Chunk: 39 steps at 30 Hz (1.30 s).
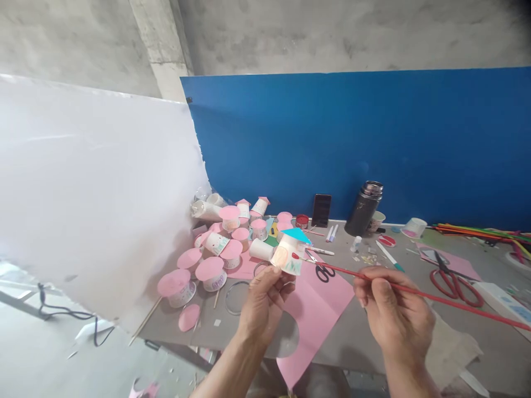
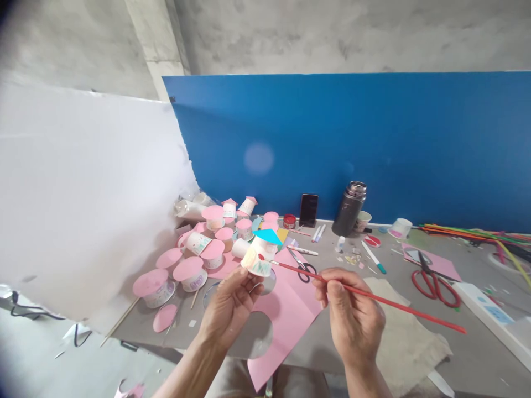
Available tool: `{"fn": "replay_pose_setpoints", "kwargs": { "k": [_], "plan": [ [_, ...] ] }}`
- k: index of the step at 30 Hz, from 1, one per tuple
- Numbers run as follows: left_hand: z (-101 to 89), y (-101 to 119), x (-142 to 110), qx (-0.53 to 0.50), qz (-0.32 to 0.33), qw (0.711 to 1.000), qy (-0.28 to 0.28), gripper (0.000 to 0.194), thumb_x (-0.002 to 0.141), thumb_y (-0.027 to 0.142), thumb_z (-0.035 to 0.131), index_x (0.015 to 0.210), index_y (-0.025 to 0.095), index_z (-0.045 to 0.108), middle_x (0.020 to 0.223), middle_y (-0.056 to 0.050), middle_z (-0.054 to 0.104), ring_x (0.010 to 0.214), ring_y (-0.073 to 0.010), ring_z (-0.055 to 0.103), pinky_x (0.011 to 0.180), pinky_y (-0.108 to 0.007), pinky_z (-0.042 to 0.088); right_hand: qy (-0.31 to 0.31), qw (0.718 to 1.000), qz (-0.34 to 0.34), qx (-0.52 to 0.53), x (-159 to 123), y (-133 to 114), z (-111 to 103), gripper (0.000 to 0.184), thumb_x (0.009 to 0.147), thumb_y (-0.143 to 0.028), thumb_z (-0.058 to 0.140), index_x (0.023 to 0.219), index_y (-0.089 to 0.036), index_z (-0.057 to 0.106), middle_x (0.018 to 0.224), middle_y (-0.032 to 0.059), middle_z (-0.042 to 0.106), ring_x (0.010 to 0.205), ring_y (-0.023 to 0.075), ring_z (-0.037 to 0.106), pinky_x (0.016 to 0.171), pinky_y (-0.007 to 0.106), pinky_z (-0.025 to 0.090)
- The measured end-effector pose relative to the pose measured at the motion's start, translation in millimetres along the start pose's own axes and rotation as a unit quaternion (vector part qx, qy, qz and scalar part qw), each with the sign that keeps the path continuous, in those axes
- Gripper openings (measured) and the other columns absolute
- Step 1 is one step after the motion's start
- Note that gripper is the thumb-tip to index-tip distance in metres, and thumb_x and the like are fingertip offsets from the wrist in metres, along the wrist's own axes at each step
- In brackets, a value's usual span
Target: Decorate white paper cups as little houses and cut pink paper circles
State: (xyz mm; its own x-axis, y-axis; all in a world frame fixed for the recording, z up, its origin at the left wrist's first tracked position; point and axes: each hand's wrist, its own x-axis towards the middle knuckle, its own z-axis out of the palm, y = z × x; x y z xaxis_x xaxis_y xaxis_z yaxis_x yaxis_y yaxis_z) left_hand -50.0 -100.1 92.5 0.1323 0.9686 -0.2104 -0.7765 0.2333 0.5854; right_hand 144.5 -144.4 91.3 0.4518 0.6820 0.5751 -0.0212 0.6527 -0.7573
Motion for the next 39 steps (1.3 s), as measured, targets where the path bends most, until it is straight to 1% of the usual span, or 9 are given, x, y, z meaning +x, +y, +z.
{"fn": "replay_pose_setpoints", "kwargs": {
  "k": [3, 10, 15, 19, 24, 29, 31, 35, 39],
  "plan": [
    [-1.7, -1, -1, 0.008, 0.009, 1.0, -0.001, 0.034, 0.057, 0.029, 0.096, 0.076, 0.013, 0.073, 0.075, -0.004, 0.073, 0.075, -0.0165, 0.07, 0.07, -0.027, 0.056, -0.009, 1.0, 0.002, -0.017, -2, 0, 0, 0.015, 0.097, -0.034, 0.068, 0.095, -0.02, 0.073, 0.075, 0.0042, 0.07, 0.059, 0.0144, 0.061, 0.049, 0.027, 0.045],
    [-6.8, -3, -1, 0.01, 0.012, 1.0, 0.01, 0.028, 0.059, 0.025, 0.094, 0.074, 0.013, 0.073, 0.077, -0.006, 0.075, 0.075, -0.0173, 0.07, 0.071, -0.028, 0.055, -0.017, 0.999, 0.026, -0.045, -6, 4, 0, 0.018, 0.095, -0.038, 0.069, 0.096, -0.02, 0.073, 0.075, 0.0054, 0.07, 0.059, 0.0155, 0.06, 0.05, 0.028, 0.045],
    [-9.6, -2, 1, -0.01, -0.004, 1.0, 0.016, 0.028, 0.061, 0.022, 0.093, 0.078, 0.013, 0.072, 0.08, -0.006, 0.075, 0.076, -0.0169, 0.07, 0.071, -0.028, 0.056, 0.005, 0.999, 0.01, -0.037, -6, 4, -2, 0.016, 0.096, -0.036, 0.069, 0.093, -0.021, 0.073, 0.079, 0.0059, 0.071, 0.061, 0.0154, 0.061, 0.049, 0.027, 0.045],
    [-12.8, -1, 2, -0.039, -0.028, 0.998, 0.035, 0.026, 0.063, 0.019, 0.091, 0.08, 0.012, 0.072, 0.079, -0.006, 0.075, 0.074, -0.0167, 0.07, 0.069, -0.029, 0.057, -0.001, 0.999, 0.012, -0.038, -5, 2, -2, 0.016, 0.095, -0.035, 0.069, 0.094, -0.02, 0.074, 0.074, 0.0049, 0.069, 0.058, 0.0144, 0.059, 0.047, 0.026, 0.044],
    [-12.3, 0, 2, -0.062, -0.05, 0.996, 0.045, 0.015, 0.072, 0.014, 0.084, 0.078, 0.012, 0.07, 0.074, -0.005, 0.073, 0.07, -0.016, 0.069, 0.067, -0.029, 0.056, -0.013, 0.999, 0.015, -0.041, -5, 5, -2, 0.015, 0.096, -0.034, 0.069, 0.095, -0.02, 0.075, 0.074, 0.0044, 0.07, 0.057, 0.0131, 0.059, 0.047, 0.025, 0.045],
    [-7.0, 3, 3, -0.083, -0.079, 0.991, 0.074, 0.006, 0.083, 0.01, 0.073, 0.078, 0.01, 0.07, 0.072, -0.006, 0.072, 0.066, -0.0159, 0.069, 0.064, -0.029, 0.056, 0.021, 0.999, 0.027, -0.041, -6, 5, -8, 0.015, 0.093, -0.035, 0.072, 0.094, -0.02, 0.074, 0.079, 0.0069, 0.072, 0.061, 0.0158, 0.063, 0.047, 0.026, 0.047],
    [-5.3, 3, 3, -0.09, -0.088, 0.988, 0.084, 0.009, 0.087, 0.01, 0.068, 0.078, 0.01, 0.07, 0.071, -0.006, 0.072, 0.065, -0.016, 0.069, 0.063, -0.029, 0.056, 0.028, 0.998, 0.028, -0.044, -6, 4, -9, 0.016, 0.093, -0.036, 0.073, 0.093, -0.02, 0.074, 0.079, 0.007, 0.072, 0.061, 0.0162, 0.063, 0.047, 0.026, 0.047],
    [-2.6, 4, 3, -0.109, -0.111, 0.983, 0.097, 0.012, 0.092, 0.01, 0.063, 0.083, 0.01, 0.07, 0.072, -0.006, 0.072, 0.065, -0.0161, 0.071, 0.063, -0.028, 0.058, 0.021, 0.997, 0.041, -0.054, -7, 6, -8, 0.018, 0.093, -0.038, 0.073, 0.094, -0.019, 0.074, 0.075, 0.0059, 0.071, 0.057, 0.0148, 0.06, 0.045, 0.026, 0.045],
    [-1.0, 6, 4, -0.134, -0.134, 0.976, 0.108, 0.017, 0.095, 0.01, 0.059, 0.082, 0.01, 0.069, 0.068, -0.006, 0.071, 0.063, -0.0163, 0.071, 0.063, -0.029, 0.059, 0.032, 0.997, 0.049, -0.052, -8, 9, -11, 0.017, 0.092, -0.037, 0.073, 0.093, -0.02, 0.073, 0.079, 0.0068, 0.072, 0.061, 0.0163, 0.063, 0.047, 0.026, 0.046]
  ]
}}
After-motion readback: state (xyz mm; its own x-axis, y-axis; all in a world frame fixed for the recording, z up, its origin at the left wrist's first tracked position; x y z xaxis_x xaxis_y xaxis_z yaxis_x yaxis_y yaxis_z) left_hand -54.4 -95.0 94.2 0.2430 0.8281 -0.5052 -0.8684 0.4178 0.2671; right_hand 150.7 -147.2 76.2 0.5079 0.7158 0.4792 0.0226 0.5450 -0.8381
